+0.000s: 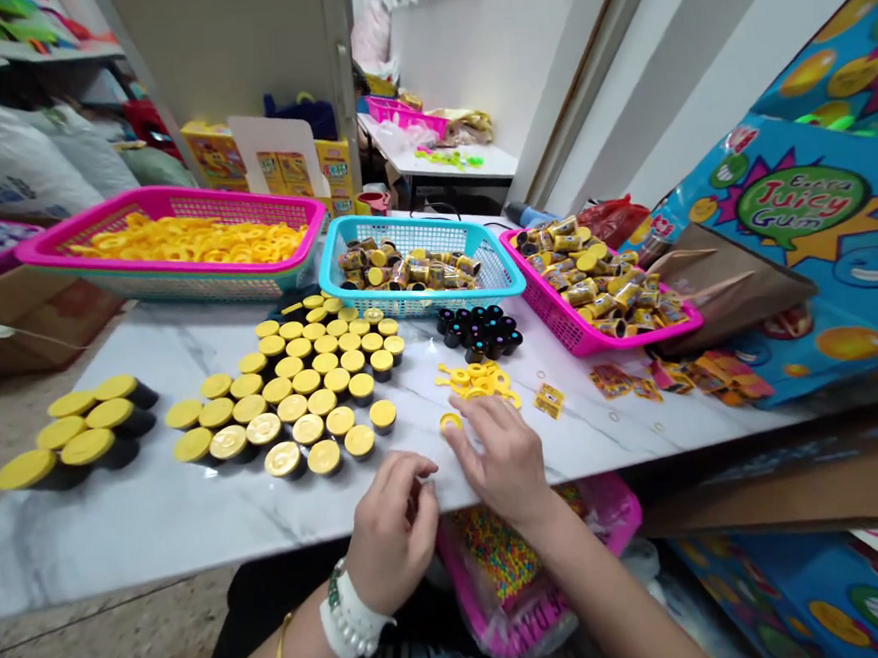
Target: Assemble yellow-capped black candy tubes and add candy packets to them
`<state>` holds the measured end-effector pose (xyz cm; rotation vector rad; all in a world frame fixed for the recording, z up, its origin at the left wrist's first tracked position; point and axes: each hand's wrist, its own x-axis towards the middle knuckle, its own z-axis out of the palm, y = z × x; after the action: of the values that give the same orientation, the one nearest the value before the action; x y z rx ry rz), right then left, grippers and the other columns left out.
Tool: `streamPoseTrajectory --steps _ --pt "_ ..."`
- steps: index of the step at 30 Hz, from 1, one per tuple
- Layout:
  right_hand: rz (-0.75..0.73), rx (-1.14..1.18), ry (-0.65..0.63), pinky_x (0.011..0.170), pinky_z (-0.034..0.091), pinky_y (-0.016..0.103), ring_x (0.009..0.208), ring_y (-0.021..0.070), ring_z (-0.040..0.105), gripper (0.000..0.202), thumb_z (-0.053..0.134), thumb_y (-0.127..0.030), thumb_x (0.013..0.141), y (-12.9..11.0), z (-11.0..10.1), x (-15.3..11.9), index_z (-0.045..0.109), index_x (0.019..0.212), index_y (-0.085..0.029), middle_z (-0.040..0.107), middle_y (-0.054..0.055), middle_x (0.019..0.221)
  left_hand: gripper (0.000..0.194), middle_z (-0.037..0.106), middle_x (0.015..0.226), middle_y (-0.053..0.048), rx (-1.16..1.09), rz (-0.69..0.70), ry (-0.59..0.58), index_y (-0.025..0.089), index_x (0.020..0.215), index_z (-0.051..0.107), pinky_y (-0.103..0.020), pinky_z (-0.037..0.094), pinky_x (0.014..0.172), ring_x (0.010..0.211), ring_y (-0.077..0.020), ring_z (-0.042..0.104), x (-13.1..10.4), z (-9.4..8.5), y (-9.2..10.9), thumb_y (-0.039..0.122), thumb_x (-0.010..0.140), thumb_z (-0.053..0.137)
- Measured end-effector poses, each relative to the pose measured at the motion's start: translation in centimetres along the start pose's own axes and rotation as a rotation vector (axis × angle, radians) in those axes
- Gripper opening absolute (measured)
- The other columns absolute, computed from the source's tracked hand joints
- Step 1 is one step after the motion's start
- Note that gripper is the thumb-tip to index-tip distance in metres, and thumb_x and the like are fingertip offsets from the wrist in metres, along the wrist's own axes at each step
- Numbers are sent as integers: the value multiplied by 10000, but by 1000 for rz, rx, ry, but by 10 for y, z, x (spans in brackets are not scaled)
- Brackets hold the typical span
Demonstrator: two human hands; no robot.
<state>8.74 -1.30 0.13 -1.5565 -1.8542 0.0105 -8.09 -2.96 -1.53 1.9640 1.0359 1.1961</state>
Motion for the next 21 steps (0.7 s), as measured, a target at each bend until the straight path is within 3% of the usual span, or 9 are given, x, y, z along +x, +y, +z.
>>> streamPoseTrajectory --steps 4,7,11,13,17,21 --pt "-199 -167 -139 920 496 505 1100 322 572 510 639 -365 853 13 -11 -44 566 1328 -196 626 153 1211 172 611 915 -56 -59 -99 -20 202 984 567 -325 542 748 815 -178 619 27 4 17 118 882 458" --pt "-241 -161 -94 911 500 513 1111 339 567 581 676 -425 819 17 -8 -61 550 1326 -173 609 174 1216 187 609 936 -46 -88 -137 24 194 1030 567 -323 539 743 752 -158 605 70 23 26 144 856 520" --pt "-277 -110 -20 913 502 486 1147 323 564 528 697 -347 820 22 -1 -68 547 1297 -175 592 180 1236 389 553 1130 -137 95 -274 190 133 1130 522 -377 483 948 1069 -233 571 137 60 13 11 761 513" --pt "-274 -97 -18 932 489 485 1172 316 556 505 685 -288 825 24 0 -69 540 1296 -175 584 180 1276 454 511 1207 -168 224 -363 217 111 1173 514 -363 424 1029 1155 -245 534 160 74 -1 -8 736 527" --pt "-276 -63 -64 954 469 510 1188 324 547 536 668 -327 823 25 -2 -68 523 1315 -172 590 163 1326 361 554 1167 -168 360 -427 168 118 1143 562 -387 400 1037 1152 -282 537 178 87 -25 111 783 592" --pt "-284 -27 -90 955 478 508 1179 316 552 530 670 -308 835 27 -6 -66 518 1325 -175 603 148 1333 343 589 1132 -147 385 -424 154 158 1063 601 -407 419 992 1119 -303 552 183 91 -36 290 764 704"
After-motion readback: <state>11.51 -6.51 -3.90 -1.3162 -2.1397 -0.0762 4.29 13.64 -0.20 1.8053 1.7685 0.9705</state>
